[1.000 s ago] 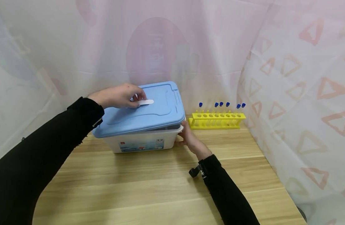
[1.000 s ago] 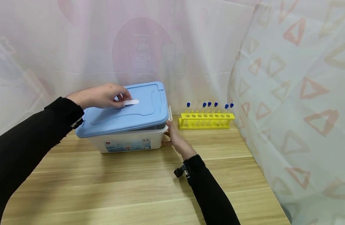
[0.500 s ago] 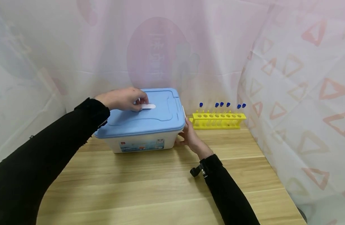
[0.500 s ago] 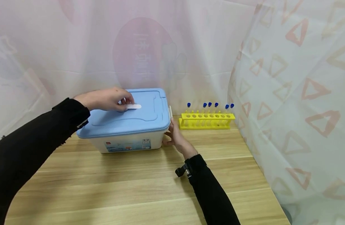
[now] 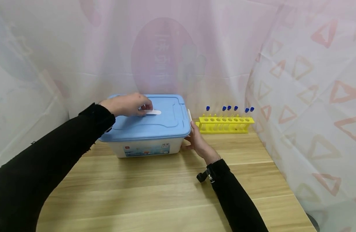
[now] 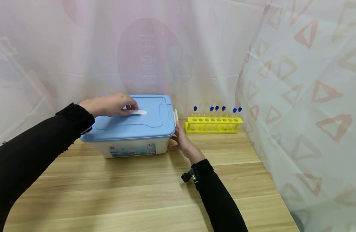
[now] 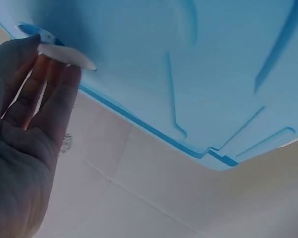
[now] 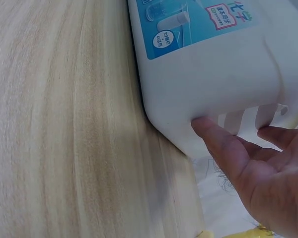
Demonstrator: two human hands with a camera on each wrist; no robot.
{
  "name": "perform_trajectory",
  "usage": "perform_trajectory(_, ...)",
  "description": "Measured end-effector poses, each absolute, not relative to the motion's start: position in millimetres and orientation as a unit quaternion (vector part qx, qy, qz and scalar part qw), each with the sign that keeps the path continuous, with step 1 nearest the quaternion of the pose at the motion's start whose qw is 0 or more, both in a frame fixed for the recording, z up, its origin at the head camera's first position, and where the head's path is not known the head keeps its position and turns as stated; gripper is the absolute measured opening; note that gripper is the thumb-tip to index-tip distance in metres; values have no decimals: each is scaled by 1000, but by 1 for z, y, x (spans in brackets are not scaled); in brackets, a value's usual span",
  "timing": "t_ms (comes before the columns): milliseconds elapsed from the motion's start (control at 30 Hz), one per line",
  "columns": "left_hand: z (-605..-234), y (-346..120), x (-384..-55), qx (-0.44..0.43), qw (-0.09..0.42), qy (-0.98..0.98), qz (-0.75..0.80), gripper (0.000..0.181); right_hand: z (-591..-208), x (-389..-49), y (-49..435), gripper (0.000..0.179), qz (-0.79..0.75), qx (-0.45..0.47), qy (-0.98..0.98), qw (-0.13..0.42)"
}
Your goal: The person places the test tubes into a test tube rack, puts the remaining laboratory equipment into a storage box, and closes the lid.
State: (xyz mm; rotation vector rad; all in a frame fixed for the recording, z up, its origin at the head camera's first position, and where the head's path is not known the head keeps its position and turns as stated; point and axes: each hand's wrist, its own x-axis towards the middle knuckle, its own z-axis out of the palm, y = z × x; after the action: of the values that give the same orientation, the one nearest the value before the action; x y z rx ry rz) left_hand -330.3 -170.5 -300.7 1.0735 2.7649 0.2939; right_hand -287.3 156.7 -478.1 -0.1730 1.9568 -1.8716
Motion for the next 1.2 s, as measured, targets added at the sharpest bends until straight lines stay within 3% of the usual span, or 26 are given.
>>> perform_trajectory(500,-295,-184,-319,326,111,933,105,38,-478,-287,158,94,-671,-68,707,214)
perform_trajectory(1200,-299,-251,-286,221,44,958,179,57,-471,-283,159,90,-656,-94,722,198)
